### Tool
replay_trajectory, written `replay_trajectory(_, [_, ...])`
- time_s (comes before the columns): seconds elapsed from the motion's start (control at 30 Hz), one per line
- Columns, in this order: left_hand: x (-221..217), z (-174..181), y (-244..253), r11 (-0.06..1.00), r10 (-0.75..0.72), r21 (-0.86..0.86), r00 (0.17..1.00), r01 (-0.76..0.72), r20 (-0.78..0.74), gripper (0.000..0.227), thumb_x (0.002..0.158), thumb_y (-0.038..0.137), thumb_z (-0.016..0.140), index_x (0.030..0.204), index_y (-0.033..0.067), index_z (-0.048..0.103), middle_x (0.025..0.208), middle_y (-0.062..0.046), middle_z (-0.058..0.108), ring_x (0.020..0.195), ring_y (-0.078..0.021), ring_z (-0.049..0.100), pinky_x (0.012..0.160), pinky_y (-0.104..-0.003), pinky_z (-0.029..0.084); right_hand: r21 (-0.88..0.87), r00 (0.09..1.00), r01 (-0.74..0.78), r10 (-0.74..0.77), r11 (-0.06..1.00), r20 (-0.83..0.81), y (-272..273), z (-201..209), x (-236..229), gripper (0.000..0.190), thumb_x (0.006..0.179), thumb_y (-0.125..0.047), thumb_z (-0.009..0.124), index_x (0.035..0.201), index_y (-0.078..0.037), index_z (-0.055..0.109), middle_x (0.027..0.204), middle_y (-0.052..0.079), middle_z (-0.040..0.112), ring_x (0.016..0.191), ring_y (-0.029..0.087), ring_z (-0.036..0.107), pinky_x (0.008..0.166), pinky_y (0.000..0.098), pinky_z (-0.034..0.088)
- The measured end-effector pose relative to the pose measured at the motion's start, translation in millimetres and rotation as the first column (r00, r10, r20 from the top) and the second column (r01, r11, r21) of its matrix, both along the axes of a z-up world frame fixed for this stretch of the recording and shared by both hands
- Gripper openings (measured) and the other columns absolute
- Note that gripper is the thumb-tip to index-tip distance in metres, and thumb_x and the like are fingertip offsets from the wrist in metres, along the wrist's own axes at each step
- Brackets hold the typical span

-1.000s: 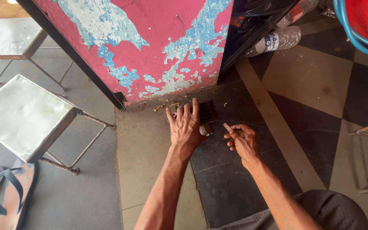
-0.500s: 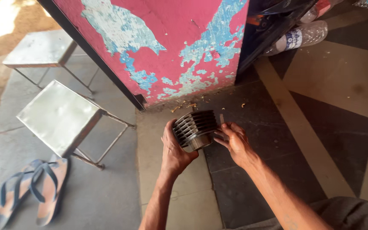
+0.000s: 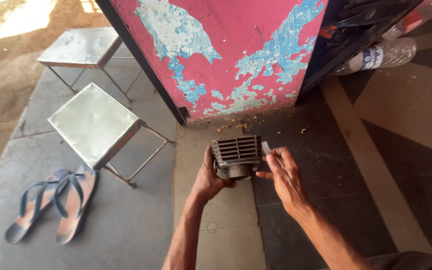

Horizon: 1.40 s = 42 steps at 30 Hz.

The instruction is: The person cleans a motorcycle engine cylinder block by hand and using a small metal scraper to remove carbon deposits and debris from the surfaces and cooling fins.

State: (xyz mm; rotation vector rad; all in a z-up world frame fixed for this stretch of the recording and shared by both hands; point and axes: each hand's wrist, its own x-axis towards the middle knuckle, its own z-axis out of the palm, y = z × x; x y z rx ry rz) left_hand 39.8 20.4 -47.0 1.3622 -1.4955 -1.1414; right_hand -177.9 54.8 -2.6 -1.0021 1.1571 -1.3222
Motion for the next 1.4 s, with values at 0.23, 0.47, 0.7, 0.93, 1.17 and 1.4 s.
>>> replay_trajectory(0.23, [8,18,-13,0.994,0.088,0.054,0.994,-0.091,0.065,0.089,0.066,-0.018,0.052,0.151,0.0096,0.049,0.143,-0.012,0.064,0.140,-0.0258,0.056,0.109,-0.036,0.050,-0.028,0.988,-0.036,0.031,0.999,-0.152,31,5,13,0.022,0.103,-0.026,0.051,0.106,-0.005,0.057,0.116,0.014,0.067,0.104,0.022,0.074,0.077,0.0364,0.065])
replay_trajectory(0.47, [12,50,-5,0.986,0.069,0.163,0.959,-0.025,-0.273,0.065,0.087,0.014,0.058,0.150,-0.0015,0.052,0.144,-0.020,0.066,0.136,-0.0320,0.060,0.112,-0.041,0.045,0.084,0.998,-0.039,0.043,0.996,-0.050,24,16,4,0.020,0.102,-0.023,0.051,0.106,-0.004,0.057,0.118,0.017,0.073,0.102,0.022,0.073,0.077,0.0377,0.064])
replay_trajectory(0.7, [-35,59,13,0.960,0.195,-0.252,0.942,-0.126,0.274,0.150,0.045,0.042,0.104,0.157,-0.0012,0.012,0.153,-0.029,0.034,0.142,-0.0434,0.037,0.114,-0.048,0.038,0.129,0.999,0.018,-0.013,0.992,-0.041,16,8,-10,0.021,0.102,-0.024,0.052,0.106,-0.004,0.057,0.111,0.017,0.074,0.095,0.021,0.074,0.073,0.0380,0.064])
replay_trajectory(0.93, [-29,55,8,0.975,0.171,-0.180,0.952,-0.127,0.256,0.140,0.047,0.032,0.099,0.156,-0.0011,0.017,0.150,-0.024,0.039,0.141,-0.0389,0.041,0.116,-0.045,0.040,0.129,0.998,0.064,-0.060,0.990,-0.035,6,-10,-27,0.018,0.100,-0.022,0.058,0.105,-0.004,0.059,0.103,0.013,0.075,0.082,0.019,0.073,0.062,0.0342,0.061])
replay_trajectory(1.17, [-23,53,7,0.991,0.118,-0.088,0.979,-0.105,0.163,0.139,0.045,0.031,0.097,0.154,-0.0005,0.018,0.149,-0.021,0.041,0.138,-0.0339,0.047,0.112,-0.042,0.046,0.101,0.981,0.072,-0.052,0.992,-0.188,10,-8,-25,0.016,0.098,-0.019,0.064,0.102,-0.005,0.069,0.079,0.010,0.071,0.055,0.012,0.063,0.044,0.0294,0.053])
replay_trajectory(1.4, [-30,50,3,0.970,0.161,-0.204,0.980,-0.135,0.116,0.130,0.046,0.032,0.098,0.151,-0.0011,0.028,0.143,-0.023,0.048,0.133,-0.0364,0.051,0.109,-0.044,0.047,-0.211,0.863,-0.080,-0.038,0.974,-0.503,3,41,-23,0.020,0.100,-0.012,0.062,0.114,-0.001,0.069,0.080,0.006,0.072,0.055,0.008,0.062,0.044,0.0251,0.051])
